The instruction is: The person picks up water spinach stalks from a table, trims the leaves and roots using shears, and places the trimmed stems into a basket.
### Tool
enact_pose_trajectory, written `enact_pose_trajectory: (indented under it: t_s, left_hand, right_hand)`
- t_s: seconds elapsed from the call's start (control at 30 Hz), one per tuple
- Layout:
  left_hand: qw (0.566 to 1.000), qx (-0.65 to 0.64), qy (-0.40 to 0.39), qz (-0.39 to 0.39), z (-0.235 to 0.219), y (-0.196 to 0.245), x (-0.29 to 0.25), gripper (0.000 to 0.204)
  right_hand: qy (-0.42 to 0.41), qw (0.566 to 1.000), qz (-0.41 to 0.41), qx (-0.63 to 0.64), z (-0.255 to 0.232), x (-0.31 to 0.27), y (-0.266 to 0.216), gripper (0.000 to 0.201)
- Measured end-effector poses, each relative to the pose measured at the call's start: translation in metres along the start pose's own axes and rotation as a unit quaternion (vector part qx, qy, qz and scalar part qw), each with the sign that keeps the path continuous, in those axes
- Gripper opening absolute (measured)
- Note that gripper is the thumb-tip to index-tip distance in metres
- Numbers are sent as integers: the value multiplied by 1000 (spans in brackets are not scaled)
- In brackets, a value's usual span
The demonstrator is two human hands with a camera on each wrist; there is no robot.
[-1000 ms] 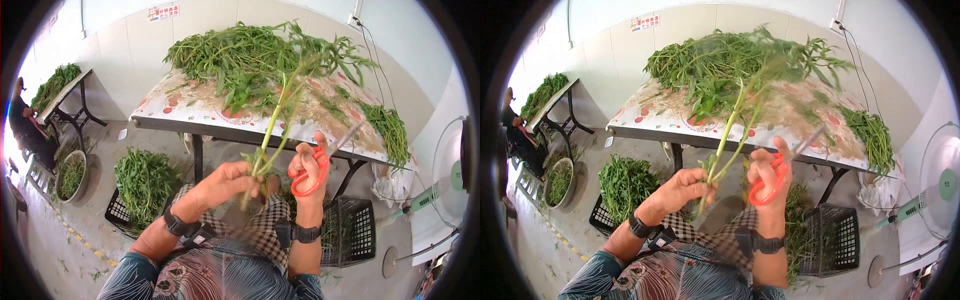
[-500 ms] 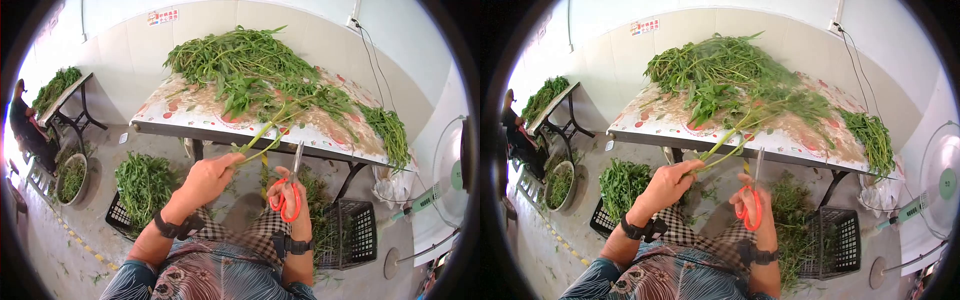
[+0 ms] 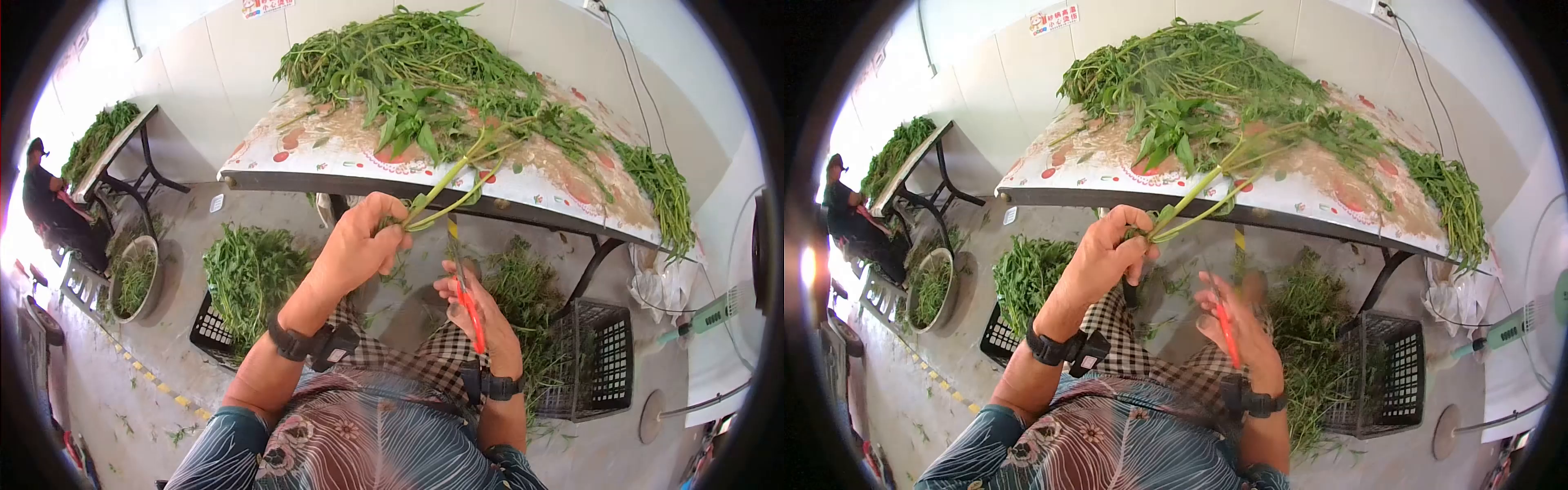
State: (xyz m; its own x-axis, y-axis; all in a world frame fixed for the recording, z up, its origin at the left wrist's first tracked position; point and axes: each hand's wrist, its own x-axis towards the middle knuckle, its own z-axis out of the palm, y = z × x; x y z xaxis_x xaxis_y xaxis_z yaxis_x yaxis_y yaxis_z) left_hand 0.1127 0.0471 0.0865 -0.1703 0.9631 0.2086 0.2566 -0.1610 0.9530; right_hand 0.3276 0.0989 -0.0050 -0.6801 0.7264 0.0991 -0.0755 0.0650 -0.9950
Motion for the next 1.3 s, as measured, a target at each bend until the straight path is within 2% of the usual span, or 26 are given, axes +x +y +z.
enact_pose_trajectory:
  t_s: [0.03, 0.07, 0.17, 0.2, 0.3, 0.5, 0.7, 0.9, 1.0, 1.03, 1.07, 1.1, 1.13, 1.2, 1.27, 1.3]
  left_hand:
    - [1000, -25, -3, -9, 1, -3, -1, 16]
    - [999, -50, -7, -16, 3, -6, -2, 16]
    - [993, -113, -26, -33, 11, -17, -3, 13]
    - [990, -133, -33, -39, 14, -20, -4, 13]
    - [985, -165, -38, -36, 18, -20, -4, 12]
    - [972, -222, -65, -50, 22, -22, -7, 12]
    - [968, -236, -63, -60, 25, -22, -8, 12]
    - [959, -269, -54, -75, 26, -19, -9, 11]
    - [965, -251, -43, -69, 24, -20, -8, 11]
    - [965, -251, -34, -66, 22, -20, -7, 11]
    - [966, -251, -25, -63, 19, -22, -6, 11]
    - [966, -251, -16, -61, 16, -22, -5, 11]
    - [971, -231, -5, -65, 13, -23, -5, 11]
    - [954, -291, 6, -71, 7, -22, -5, 12]
    - [929, -362, 4, -77, 3, -20, -5, 13]
    - [930, -358, 3, -85, 1, -19, -5, 14]
  right_hand:
    - [0, 1000, -9, -28, 0, 2, 7, 54]
    - [9, 996, -62, -71, 1, 3, 20, 52]
    - [42, 996, 11, 76, 5, 13, 30, 50]
    - [82, 996, -15, -40, 13, 11, 16, 50]
    - [118, 969, -93, -198, 16, 10, 9, 51]
    - [134, 938, -197, -250, 18, 18, 0, 52]
    - [129, 955, -174, -205, 20, 21, 8, 50]
    - [152, 942, -171, -244, 21, 17, 2, 49]
    - [136, 945, -140, -263, 16, 15, 1, 42]
    - [129, 986, -84, -64, 13, 17, 6, 46]
    - [114, 983, -26, 139, 9, 23, 17, 50]
    - [92, 937, 33, 336, 7, 25, 17, 54]
    - [49, 949, 11, 312, 1, 22, 14, 57]
    - [-37, 964, -30, 263, -10, 12, 3, 64]
    - [-35, 967, -55, 246, -12, 8, 5, 70]
    - [-34, 968, -69, 238, -14, 8, 5, 72]
